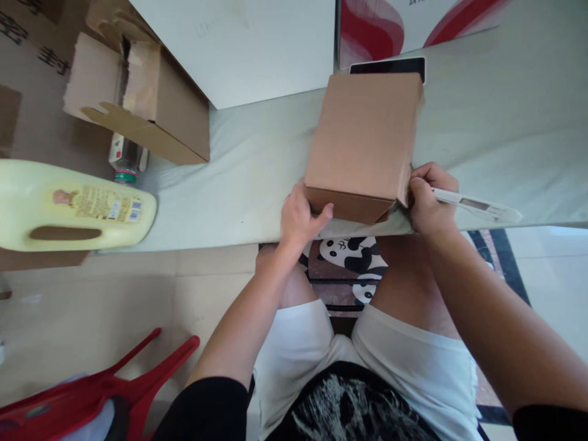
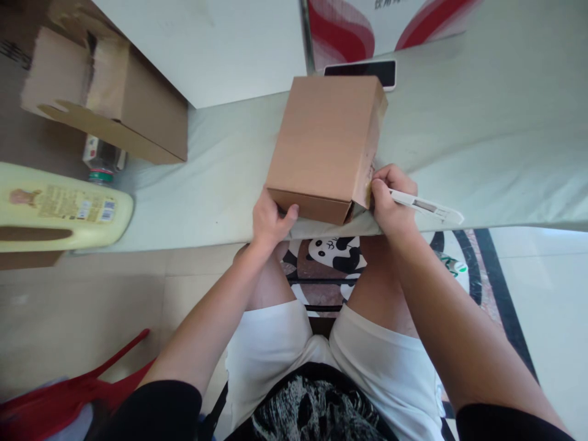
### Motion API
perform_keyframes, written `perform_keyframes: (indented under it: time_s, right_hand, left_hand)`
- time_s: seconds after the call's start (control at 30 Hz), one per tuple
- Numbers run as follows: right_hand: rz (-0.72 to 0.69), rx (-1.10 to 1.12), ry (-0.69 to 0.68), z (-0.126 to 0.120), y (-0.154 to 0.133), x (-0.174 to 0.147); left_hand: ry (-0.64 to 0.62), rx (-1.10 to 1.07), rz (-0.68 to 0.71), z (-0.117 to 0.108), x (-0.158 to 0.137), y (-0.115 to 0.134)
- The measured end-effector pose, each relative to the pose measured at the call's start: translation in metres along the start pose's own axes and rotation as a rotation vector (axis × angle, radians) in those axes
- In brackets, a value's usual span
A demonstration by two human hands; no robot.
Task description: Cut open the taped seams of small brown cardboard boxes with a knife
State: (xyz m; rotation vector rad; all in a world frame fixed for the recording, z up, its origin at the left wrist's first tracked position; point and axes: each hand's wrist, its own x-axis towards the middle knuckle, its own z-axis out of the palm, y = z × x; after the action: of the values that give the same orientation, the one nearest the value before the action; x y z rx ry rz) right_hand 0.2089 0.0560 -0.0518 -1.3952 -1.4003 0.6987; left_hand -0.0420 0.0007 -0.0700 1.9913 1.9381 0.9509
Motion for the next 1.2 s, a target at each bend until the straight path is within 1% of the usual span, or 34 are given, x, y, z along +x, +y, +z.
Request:
perform_keyframes:
  time_s: [0.2,0.43,0.73,0.97,1.2]
  right_hand:
    - [0.000,0.011,0.001,0.000,-0.002,-0.001]
    - [-0.044,-0.018,0.019,0.001,0.010,0.001]
    - [-0.043,0.013,0.014,0.000,0.008,0.000]
    - [-0.022,0.005,-0.007,0.000,0.014,0.001]
    - [-0.039,0.010,-0.002,0.000,0.008,-0.001]
  left_hand:
    - [0.025,-0.010,-0.008,0.003,-0.001,-0.004]
    - [0.003,-0.012,-0.006,0.002,-0.001,-0.003]
    - [0.009,-0.015,-0.009,0.002,-0.002,-0.002]
    - [0.009,0.005,-0.005,0.001,-0.001,0.000]
    - [-0.008,0.011,-0.005,0.000,0.000,0.001]
